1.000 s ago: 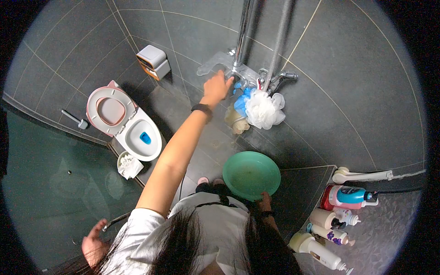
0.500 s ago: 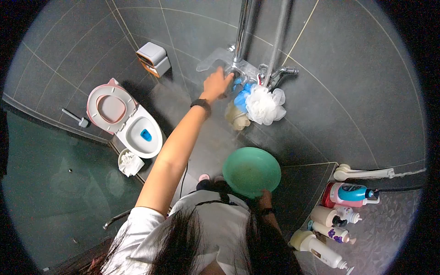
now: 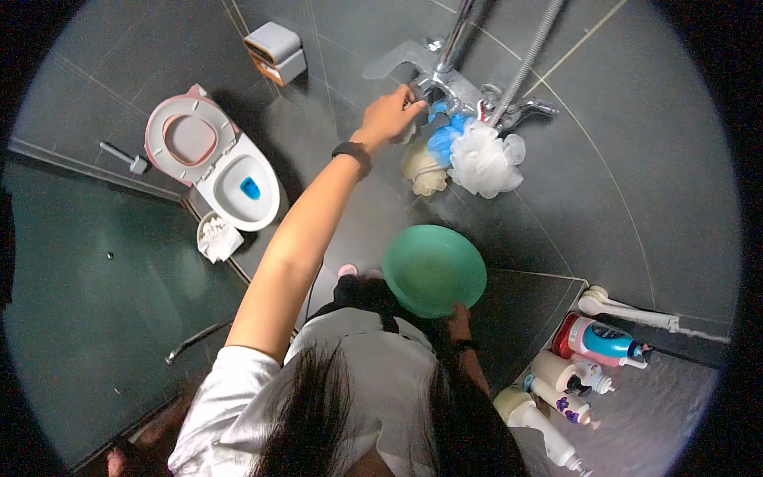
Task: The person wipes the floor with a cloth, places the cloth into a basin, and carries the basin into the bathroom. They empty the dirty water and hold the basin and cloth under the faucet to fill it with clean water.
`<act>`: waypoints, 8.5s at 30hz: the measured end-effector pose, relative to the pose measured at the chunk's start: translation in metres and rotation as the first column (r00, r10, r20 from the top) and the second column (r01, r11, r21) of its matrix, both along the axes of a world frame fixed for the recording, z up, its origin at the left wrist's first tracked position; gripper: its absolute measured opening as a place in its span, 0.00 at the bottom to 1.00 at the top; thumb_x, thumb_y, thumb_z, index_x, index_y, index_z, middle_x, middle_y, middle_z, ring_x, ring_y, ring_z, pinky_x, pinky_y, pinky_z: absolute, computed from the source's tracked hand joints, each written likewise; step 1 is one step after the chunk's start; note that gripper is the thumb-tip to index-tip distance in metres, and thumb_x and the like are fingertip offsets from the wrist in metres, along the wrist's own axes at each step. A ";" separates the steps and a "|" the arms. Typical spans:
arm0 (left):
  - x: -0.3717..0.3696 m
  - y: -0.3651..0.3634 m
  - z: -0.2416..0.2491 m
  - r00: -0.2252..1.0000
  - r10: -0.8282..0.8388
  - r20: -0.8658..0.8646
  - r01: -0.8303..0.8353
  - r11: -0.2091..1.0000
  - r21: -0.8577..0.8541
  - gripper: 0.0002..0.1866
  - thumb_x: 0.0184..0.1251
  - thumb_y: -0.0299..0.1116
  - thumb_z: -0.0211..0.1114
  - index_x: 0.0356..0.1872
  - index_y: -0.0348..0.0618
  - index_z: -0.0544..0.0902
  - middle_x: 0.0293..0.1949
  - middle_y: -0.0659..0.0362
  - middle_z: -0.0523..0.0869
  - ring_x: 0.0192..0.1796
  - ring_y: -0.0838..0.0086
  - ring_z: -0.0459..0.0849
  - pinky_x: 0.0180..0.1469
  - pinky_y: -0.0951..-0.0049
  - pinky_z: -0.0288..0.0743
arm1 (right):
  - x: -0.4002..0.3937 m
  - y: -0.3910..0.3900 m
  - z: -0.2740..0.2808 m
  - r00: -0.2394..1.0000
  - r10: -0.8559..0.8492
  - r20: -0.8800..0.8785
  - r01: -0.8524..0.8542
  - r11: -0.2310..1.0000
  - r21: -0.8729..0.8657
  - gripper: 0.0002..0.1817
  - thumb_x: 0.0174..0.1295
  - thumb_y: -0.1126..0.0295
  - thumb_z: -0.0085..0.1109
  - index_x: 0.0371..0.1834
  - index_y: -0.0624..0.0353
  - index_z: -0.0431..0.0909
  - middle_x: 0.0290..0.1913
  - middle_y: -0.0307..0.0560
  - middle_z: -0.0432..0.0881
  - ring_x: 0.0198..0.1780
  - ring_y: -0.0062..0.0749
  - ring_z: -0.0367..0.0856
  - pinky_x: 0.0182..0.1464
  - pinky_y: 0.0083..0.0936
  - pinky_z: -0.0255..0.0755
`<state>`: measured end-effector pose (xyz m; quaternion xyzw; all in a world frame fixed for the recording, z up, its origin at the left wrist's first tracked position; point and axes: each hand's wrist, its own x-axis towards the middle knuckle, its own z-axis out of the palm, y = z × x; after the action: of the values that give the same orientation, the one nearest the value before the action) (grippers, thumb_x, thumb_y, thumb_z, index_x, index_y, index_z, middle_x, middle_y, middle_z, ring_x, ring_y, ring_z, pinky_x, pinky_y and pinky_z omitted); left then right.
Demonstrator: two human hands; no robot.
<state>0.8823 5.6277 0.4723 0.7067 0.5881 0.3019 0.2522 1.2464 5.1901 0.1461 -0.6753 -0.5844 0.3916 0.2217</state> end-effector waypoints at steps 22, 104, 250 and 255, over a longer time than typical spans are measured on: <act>-0.006 -0.030 -0.055 0.987 -0.153 0.057 0.160 0.971 -0.177 0.18 0.58 0.39 0.59 0.50 0.48 0.74 0.46 0.50 0.84 0.50 0.53 0.82 0.51 0.55 0.73 | -0.044 0.042 0.083 0.889 -0.441 -0.119 0.359 0.836 -0.415 0.23 0.56 0.71 0.55 0.56 0.59 0.64 0.56 0.51 0.67 0.51 0.42 0.71 0.48 0.35 0.71; 0.020 -0.013 0.038 0.989 0.137 -0.055 -0.131 0.986 0.106 0.26 0.62 0.54 0.60 0.46 0.38 0.75 0.40 0.43 0.85 0.44 0.48 0.84 0.46 0.50 0.76 | -0.039 0.215 0.143 0.805 -0.424 -0.414 0.295 0.892 -0.341 0.26 0.54 0.63 0.65 0.55 0.62 0.70 0.56 0.56 0.71 0.57 0.48 0.70 0.59 0.40 0.66; -0.283 -0.306 -0.278 0.156 0.899 0.410 -0.446 0.435 -0.783 0.19 0.73 0.45 0.54 0.50 0.39 0.78 0.31 0.64 0.77 0.31 0.81 0.78 0.34 0.79 0.73 | -0.200 0.252 -0.082 0.744 -0.606 -0.281 0.203 0.606 -0.769 0.22 0.62 0.67 0.59 0.60 0.56 0.70 0.57 0.39 0.73 0.58 0.31 0.71 0.58 0.34 0.69; -0.366 -0.277 -0.214 -0.017 0.820 0.572 -0.388 0.522 -0.759 0.18 0.71 0.45 0.56 0.51 0.41 0.78 0.34 0.60 0.79 0.32 0.76 0.80 0.35 0.76 0.77 | -0.250 0.245 0.033 0.657 -0.558 -0.506 0.053 0.704 -0.708 0.20 0.60 0.68 0.58 0.55 0.59 0.72 0.53 0.40 0.77 0.54 0.31 0.75 0.56 0.36 0.72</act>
<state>0.5162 5.3502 0.2578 -0.0041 0.6320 0.5937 0.4980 0.9964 5.4347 0.1793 -0.6056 -0.1559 0.7403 0.2466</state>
